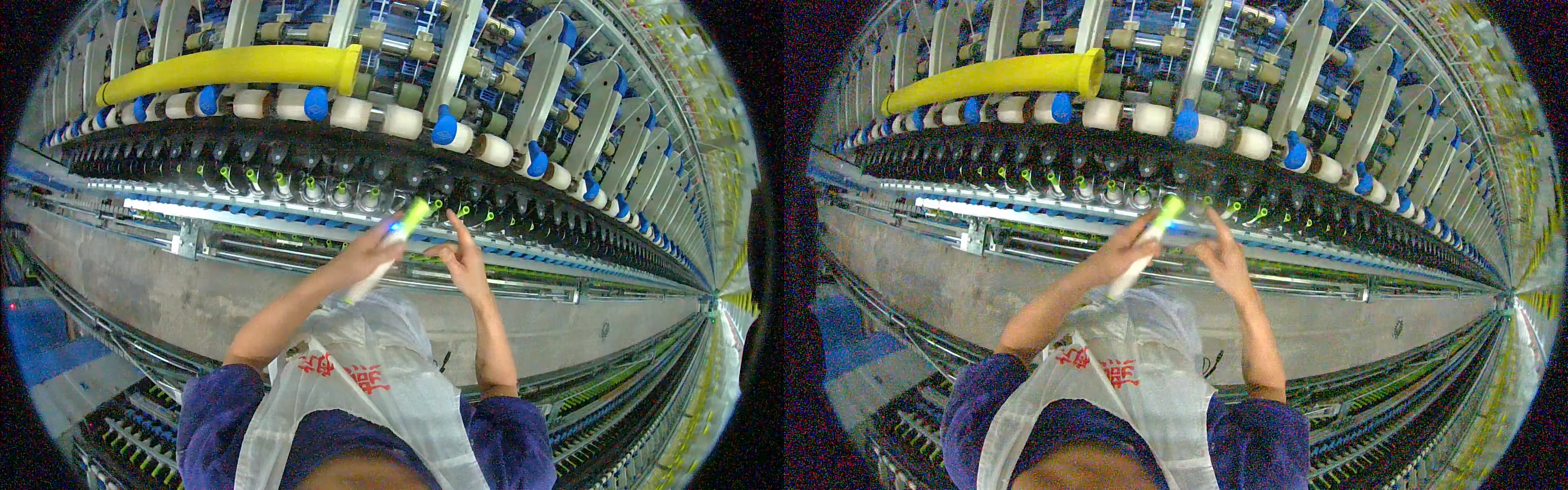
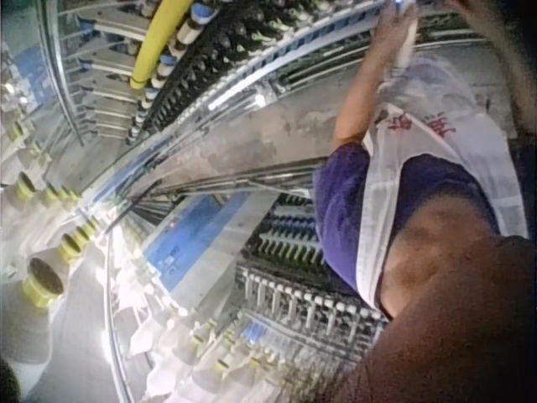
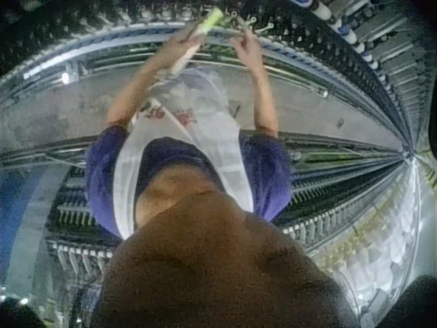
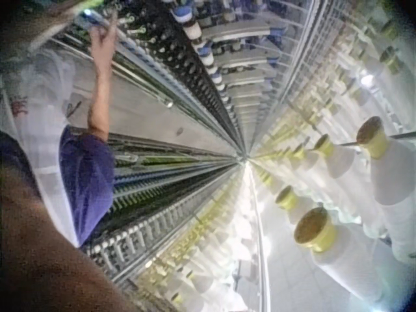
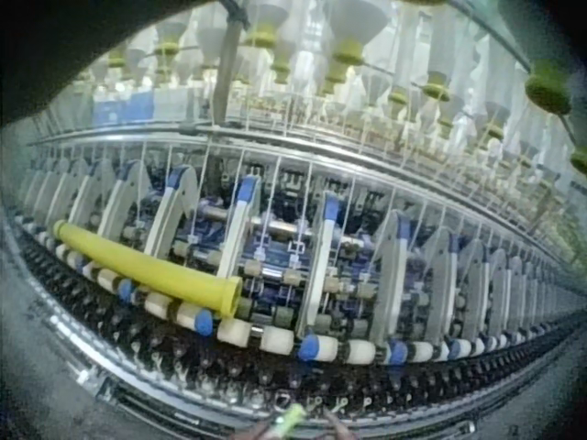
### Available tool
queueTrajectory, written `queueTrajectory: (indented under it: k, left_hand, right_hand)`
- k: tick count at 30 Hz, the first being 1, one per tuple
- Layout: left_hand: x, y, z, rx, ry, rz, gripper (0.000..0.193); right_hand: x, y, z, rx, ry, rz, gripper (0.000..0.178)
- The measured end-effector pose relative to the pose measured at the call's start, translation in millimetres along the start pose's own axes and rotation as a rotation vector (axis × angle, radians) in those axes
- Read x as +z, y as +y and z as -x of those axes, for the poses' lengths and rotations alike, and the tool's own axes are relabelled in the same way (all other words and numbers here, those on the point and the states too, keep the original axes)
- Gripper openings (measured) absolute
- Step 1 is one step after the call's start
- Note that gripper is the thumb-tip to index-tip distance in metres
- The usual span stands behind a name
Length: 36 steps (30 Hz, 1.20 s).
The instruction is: The person walks along a row of spinning machines, removes empty bobbins, loads new white yarn bobbins, and threads the yarn through guides and tensioners. They also use a small green tool to adjust or clear parts of the machine while moving between stations.
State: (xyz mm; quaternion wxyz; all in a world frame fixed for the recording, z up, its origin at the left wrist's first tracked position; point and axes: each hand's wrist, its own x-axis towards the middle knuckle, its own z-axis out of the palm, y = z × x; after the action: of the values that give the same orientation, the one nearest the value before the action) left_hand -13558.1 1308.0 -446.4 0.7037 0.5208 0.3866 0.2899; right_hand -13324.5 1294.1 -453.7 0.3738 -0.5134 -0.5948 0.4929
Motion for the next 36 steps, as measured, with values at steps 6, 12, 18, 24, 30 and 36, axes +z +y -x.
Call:
queueTrajectory:
  k: [6, 12, 18, 24, 30, 36]
  left_hand:
    - [6, 19, -9, 0.273, 0.035, 0.427, 0.05]
    - [15, 53, -12, 0.218, -0.062, 0.477, 0.041]
    - [38, 62, -24, 0.283, -0.163, 0.493, 0.031]
    - [47, 63, -32, 0.22, -0.202, 0.416, 0.037]
    - [51, 58, -16, 0.324, -0.449, 0.408, 0.098]
    - [43, 52, -11, 0.308, -0.384, 0.253, 0.097]
  right_hand:
    - [39, -11, 25, 0.076, -0.106, -0.396, 0.067]
    - [38, -23, 58, 0.299, -0.172, -1.237, 0.068]
    - [36, -34, 74, 0.145, 0.022, -0.901, 0.073]
    - [36, -45, 88, 0.124, -0.048, -1.107, 0.068]
    - [18, -64, 75, 0.223, 0.465, -0.326, 0.041]
    - [9, -75, 45, -0.221, 0.464, -0.105, 0.031]
